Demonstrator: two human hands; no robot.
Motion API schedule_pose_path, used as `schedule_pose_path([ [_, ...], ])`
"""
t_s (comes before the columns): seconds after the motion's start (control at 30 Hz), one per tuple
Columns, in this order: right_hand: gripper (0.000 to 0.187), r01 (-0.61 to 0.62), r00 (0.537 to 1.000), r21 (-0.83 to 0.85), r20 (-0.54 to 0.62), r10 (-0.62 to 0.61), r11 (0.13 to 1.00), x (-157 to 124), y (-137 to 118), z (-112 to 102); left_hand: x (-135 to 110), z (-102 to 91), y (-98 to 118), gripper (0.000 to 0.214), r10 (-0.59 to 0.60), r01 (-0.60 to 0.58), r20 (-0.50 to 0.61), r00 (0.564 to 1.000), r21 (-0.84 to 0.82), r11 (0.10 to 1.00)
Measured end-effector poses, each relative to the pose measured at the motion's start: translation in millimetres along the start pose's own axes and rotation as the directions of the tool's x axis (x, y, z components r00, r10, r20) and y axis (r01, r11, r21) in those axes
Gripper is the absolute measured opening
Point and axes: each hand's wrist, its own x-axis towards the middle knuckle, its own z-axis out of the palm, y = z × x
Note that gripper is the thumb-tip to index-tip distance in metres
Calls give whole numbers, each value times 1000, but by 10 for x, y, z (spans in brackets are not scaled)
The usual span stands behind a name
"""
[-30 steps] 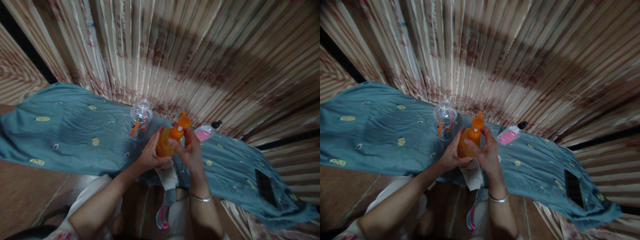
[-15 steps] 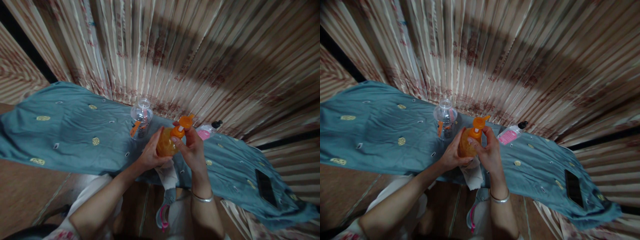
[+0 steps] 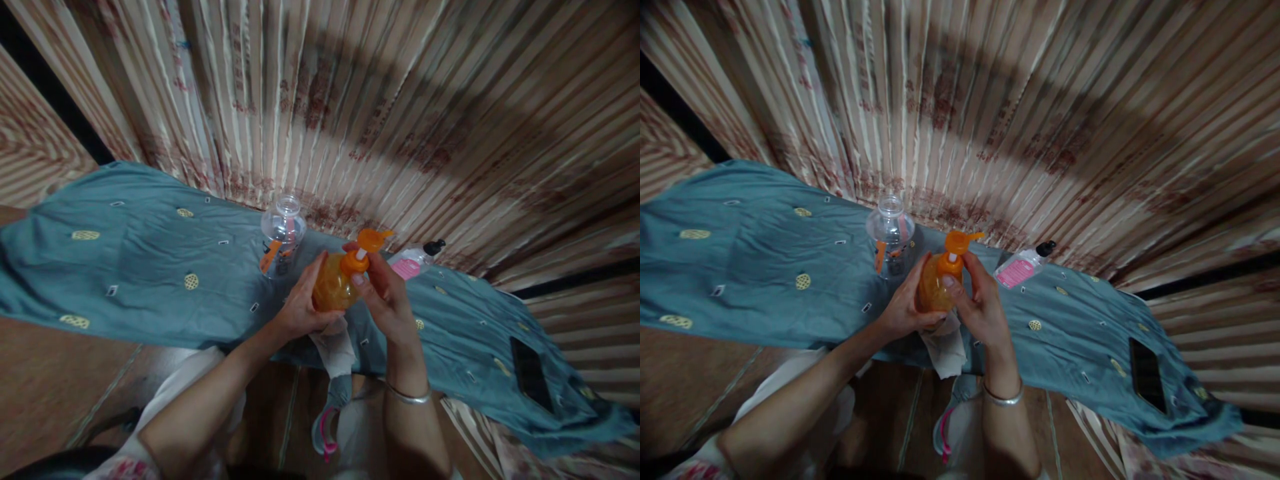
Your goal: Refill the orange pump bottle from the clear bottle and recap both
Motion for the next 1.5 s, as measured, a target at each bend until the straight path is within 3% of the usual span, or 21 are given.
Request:
schedule_pose_path([
  [0.13, 32, 3, 999, 9, 36, -3, 1000, 13, 20, -23, 3, -6, 18, 113, 0, 0, 3, 1000, -8, 1000],
  [0.33, 36, -9, 994, 9, -113, 10, 1000, 31, 112, 38, 0, 1, -5, 113, -6, 6, 3, 1000, -7, 1000],
  [0.57, 47, 11, 978, -59, -208, -23, 998, 40, 141, 102, -2, -5, 0, 113, -9, 9, 7, 1000, 4, 1000],
  [0.67, 52, 24, 988, -49, -151, -31, 999, 25, 95, 74, -1, -7, 10, 112, -15, 15, 3, 1000, -2, 1000],
  [0.87, 35, 19, 999, 40, 34, -20, 999, 10, 1, -2, 5, -5, 6, 114, 11, -11, -6, 1000, -25, 1000],
  [0.97, 33, 17, 1000, 46, 6, -17, 999, 21, 36, 2, 3, -8, 15, 113, 1, -1, -6, 1000, -25, 1000],
  [1.1, 33, 22, 993, 9, -119, -21, 1000, 40, 92, 51, -2, -11, 29, 114, -17, 17, -1, 1000, -18, 1000],
  [1.3, 43, 25, 969, -74, -245, -42, 997, 57, 82, 145, -4, -11, 18, 113, -14, 14, 3, 1000, -20, 1000],
  [1.37, 44, 28, 971, -78, -236, -46, 997, 50, 67, 153, -6, -11, 13, 112, -17, 17, -1, 1000, -24, 1000],
  [1.5, 48, 44, 994, -45, -96, -48, 998, 15, 9, 116, -6, -10, 5, 112, -9, 9, 0, 1000, -30, 1000],
])
